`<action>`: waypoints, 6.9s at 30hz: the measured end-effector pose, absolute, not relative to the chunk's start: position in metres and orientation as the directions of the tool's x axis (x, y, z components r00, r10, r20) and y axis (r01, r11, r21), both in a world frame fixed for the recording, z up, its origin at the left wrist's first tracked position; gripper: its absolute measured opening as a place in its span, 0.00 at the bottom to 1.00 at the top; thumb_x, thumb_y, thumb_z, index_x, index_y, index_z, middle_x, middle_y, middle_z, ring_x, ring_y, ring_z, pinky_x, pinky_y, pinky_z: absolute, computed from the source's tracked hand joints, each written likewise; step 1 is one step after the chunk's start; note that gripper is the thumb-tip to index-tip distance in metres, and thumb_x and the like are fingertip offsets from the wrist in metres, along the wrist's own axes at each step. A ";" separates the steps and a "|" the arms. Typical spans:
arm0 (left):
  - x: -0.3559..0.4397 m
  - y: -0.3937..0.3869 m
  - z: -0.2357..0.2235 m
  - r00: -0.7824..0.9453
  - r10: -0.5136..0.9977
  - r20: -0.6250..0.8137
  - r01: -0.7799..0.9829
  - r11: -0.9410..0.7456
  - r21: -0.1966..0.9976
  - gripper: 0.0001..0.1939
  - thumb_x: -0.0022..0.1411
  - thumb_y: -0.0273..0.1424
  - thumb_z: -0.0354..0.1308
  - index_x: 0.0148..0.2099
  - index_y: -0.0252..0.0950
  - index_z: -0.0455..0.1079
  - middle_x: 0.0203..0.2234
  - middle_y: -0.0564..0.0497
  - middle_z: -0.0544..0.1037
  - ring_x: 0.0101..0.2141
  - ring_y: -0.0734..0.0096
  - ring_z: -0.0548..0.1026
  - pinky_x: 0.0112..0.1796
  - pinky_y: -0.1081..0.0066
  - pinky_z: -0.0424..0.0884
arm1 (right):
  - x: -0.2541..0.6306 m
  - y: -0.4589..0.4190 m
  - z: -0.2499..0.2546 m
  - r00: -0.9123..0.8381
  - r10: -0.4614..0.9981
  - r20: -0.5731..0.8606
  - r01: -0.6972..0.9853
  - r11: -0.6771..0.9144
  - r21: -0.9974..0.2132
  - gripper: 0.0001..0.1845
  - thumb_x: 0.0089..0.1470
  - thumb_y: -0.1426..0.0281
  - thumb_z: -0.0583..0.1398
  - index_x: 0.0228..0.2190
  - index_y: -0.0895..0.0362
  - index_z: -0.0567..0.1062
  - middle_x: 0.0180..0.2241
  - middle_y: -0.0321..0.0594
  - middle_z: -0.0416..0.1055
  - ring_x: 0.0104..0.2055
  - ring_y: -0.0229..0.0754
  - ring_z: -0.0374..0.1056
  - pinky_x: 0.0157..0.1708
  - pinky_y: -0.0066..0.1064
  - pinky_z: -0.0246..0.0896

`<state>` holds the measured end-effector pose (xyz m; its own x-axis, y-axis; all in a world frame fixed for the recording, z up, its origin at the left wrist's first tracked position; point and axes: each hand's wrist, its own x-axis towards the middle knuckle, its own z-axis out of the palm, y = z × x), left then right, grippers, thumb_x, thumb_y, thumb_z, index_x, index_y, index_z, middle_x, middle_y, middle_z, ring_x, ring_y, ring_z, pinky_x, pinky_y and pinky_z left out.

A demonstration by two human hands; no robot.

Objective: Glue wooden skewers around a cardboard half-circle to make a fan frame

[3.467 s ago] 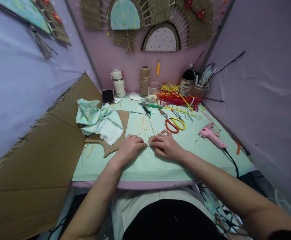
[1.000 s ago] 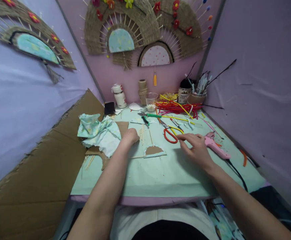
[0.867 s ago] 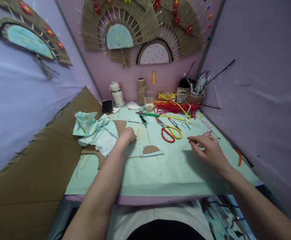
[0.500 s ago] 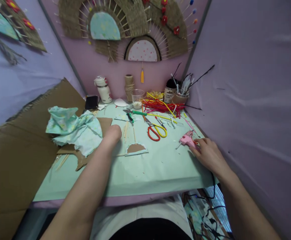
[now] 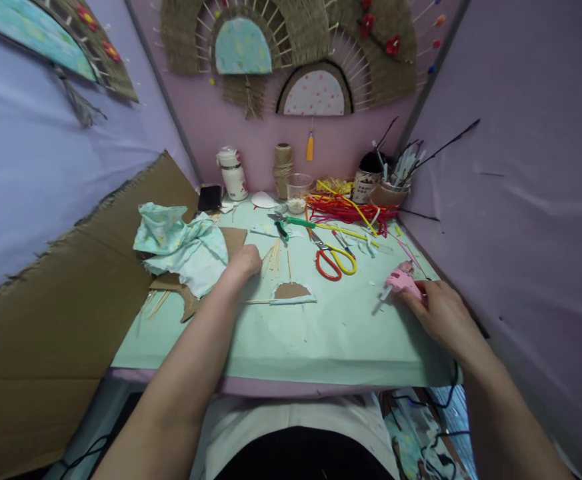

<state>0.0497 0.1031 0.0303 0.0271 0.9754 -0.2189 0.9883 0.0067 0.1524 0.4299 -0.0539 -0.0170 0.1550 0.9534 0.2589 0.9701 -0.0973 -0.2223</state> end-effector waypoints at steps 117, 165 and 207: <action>0.078 -0.055 -0.030 0.637 0.677 0.369 0.670 -0.723 0.168 0.11 0.67 0.20 0.48 0.40 0.35 0.70 0.55 0.45 0.75 0.54 0.57 0.68 0.48 0.57 0.64 | 0.324 -0.090 0.010 -0.024 0.981 -0.190 0.491 -0.154 -0.858 0.33 0.55 0.38 0.49 0.26 0.54 0.69 0.20 0.35 0.62 0.22 0.39 0.59 0.22 0.31 0.57; 0.100 -0.049 -0.019 0.462 0.642 0.611 0.658 -0.711 0.249 0.07 0.69 0.30 0.55 0.39 0.37 0.74 0.31 0.51 0.78 0.34 0.68 0.71 0.37 0.67 0.60 | 0.302 -0.065 -0.006 -0.454 0.672 0.585 0.755 0.639 -0.148 0.10 0.66 0.74 0.54 0.37 0.56 0.76 0.31 0.37 0.75 0.35 0.39 0.65 0.43 0.35 0.51; 0.100 -0.050 -0.030 0.386 0.779 0.494 0.833 -0.525 0.176 0.13 0.66 0.21 0.54 0.48 0.37 0.75 0.44 0.47 0.80 0.45 0.59 0.71 0.37 0.62 0.65 | 0.305 -0.036 -0.029 -0.383 0.810 0.444 0.829 0.513 -0.222 0.11 0.63 0.75 0.56 0.36 0.56 0.79 0.33 0.41 0.72 0.36 0.42 0.61 0.36 0.33 0.51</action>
<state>0.1000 -0.0500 -0.0303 0.3862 0.7789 0.4941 0.8330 -0.5246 0.1759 0.3052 -0.0365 -0.0292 -0.3829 0.8103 0.4436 0.8290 0.5133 -0.2220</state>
